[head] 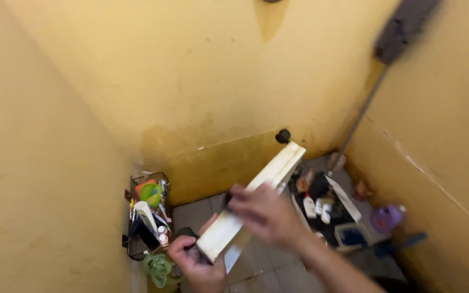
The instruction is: Scrubbing a plastic bathroom shelf unit with a sponge and rinsing it with water.
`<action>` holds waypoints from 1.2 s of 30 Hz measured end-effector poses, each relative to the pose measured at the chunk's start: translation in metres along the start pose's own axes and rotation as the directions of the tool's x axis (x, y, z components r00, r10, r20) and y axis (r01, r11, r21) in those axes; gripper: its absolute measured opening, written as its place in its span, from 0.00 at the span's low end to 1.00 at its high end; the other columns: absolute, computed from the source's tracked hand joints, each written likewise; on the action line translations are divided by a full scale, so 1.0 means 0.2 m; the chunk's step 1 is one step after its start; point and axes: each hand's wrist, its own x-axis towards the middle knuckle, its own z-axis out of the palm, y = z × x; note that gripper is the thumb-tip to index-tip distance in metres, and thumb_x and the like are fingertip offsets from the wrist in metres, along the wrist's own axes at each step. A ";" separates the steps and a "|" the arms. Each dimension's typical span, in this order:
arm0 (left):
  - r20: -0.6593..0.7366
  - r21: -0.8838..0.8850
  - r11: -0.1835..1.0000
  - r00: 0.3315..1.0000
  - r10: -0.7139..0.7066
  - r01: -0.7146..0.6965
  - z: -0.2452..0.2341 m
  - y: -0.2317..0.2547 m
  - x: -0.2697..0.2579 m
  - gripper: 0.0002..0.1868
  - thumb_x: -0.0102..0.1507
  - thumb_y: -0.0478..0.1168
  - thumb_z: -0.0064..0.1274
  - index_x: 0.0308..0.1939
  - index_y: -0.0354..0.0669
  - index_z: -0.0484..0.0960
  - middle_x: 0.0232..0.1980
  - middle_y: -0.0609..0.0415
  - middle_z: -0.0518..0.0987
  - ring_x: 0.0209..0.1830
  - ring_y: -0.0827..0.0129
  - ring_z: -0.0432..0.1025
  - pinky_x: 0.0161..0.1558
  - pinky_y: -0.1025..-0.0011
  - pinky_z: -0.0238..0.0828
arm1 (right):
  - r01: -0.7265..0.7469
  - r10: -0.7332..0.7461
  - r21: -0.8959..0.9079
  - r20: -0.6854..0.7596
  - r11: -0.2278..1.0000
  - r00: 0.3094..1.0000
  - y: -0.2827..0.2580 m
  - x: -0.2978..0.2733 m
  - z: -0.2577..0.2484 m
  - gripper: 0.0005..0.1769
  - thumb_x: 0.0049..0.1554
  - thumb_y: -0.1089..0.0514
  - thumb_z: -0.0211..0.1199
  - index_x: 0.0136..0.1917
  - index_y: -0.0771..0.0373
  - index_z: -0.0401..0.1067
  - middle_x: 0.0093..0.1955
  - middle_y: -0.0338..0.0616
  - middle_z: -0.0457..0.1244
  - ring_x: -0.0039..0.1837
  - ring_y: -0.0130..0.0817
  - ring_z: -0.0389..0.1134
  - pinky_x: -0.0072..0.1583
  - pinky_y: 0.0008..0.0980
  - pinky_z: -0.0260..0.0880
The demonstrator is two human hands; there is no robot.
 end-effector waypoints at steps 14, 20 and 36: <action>0.298 0.037 0.999 0.954 -0.027 0.017 0.12 0.13 0.06 0.35 0.52 0.21 0.63 0.52 0.43 0.57 0.52 0.43 0.66 0.65 0.43 0.76 0.57 0.62 0.75 | -0.607 0.534 -0.193 -0.323 0.771 0.781 -0.06 -0.24 -0.07 0.20 0.53 0.53 0.69 0.58 0.58 0.79 0.66 0.46 0.68 0.59 0.47 0.66 0.62 0.44 0.65; 0.155 0.323 0.946 0.988 -0.010 -0.041 0.09 0.08 -0.04 0.41 0.45 0.25 0.65 0.60 0.39 0.61 0.55 0.42 0.66 0.53 0.46 0.68 0.55 0.61 0.69 | -0.260 0.256 0.007 -0.197 0.966 0.946 -0.51 -0.18 0.04 0.22 0.51 0.58 0.73 0.59 0.58 0.78 0.68 0.46 0.67 0.54 0.45 0.66 0.58 0.39 0.70; 0.345 -0.082 0.992 0.931 0.116 -0.093 0.26 0.11 0.15 0.37 0.53 0.21 0.62 0.57 0.42 0.55 0.56 0.41 0.72 0.63 0.40 0.76 0.63 0.57 0.72 | -0.625 0.384 -0.317 -0.569 0.713 0.727 0.38 -0.40 -0.41 0.18 0.54 0.55 0.71 0.58 0.59 0.79 0.64 0.48 0.69 0.57 0.48 0.67 0.61 0.43 0.66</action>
